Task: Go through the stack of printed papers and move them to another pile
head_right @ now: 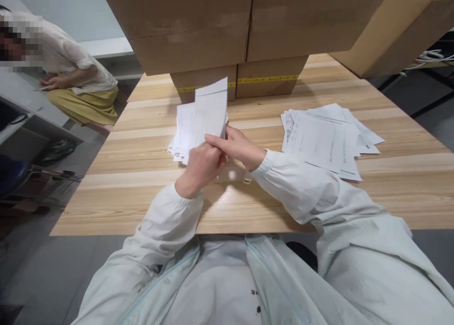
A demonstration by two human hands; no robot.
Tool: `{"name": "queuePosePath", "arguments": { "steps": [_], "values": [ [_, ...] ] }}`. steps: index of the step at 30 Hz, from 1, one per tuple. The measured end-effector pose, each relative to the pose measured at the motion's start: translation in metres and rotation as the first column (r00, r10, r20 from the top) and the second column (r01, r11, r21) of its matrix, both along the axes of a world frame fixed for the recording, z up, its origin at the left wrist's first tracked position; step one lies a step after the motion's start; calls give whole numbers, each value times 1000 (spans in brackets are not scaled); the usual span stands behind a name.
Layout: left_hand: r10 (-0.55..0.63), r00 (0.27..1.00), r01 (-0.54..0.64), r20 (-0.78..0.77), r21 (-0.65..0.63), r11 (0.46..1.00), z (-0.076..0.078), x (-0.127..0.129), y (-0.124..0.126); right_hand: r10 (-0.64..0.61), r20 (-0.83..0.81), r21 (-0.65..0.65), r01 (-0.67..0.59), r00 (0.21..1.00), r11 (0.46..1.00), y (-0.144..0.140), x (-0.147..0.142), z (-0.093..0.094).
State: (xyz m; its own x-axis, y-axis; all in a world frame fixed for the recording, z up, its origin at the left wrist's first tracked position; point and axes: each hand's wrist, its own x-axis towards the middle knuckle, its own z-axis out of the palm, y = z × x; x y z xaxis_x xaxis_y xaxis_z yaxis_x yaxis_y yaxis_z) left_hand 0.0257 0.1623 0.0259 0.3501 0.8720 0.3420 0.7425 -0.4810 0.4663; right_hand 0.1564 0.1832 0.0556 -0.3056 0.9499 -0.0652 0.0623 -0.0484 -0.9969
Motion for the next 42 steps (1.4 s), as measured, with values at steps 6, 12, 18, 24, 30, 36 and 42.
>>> {"name": "queuePosePath", "arguments": {
  "steps": [6,12,18,24,30,36,42],
  "values": [
    [-246,950,171,192,340,925,-6,-9,-75,-153,36,-55,155,988,986,-52,36,-24],
    [102,681,-236,725,86,968,-3,-48,-91,-459,40,311,426,888,850,-115,51,-57],
    [101,646,-20,757,-115,993,-9,-35,-99,-430,86,399,365,899,841,-139,41,-87],
    [96,607,-17,789,-108,994,-9,-28,-102,-376,-45,504,346,926,791,-129,45,-95],
    [58,552,23,832,-84,996,-9,-26,-104,-317,-118,567,325,941,757,-127,43,-89],
    [93,524,3,846,-110,994,-14,-25,-104,-299,-88,594,291,950,750,-125,40,-86],
    [153,566,5,810,-188,982,1,-33,-123,-414,43,702,267,909,660,-148,54,-57]
  ]
}}
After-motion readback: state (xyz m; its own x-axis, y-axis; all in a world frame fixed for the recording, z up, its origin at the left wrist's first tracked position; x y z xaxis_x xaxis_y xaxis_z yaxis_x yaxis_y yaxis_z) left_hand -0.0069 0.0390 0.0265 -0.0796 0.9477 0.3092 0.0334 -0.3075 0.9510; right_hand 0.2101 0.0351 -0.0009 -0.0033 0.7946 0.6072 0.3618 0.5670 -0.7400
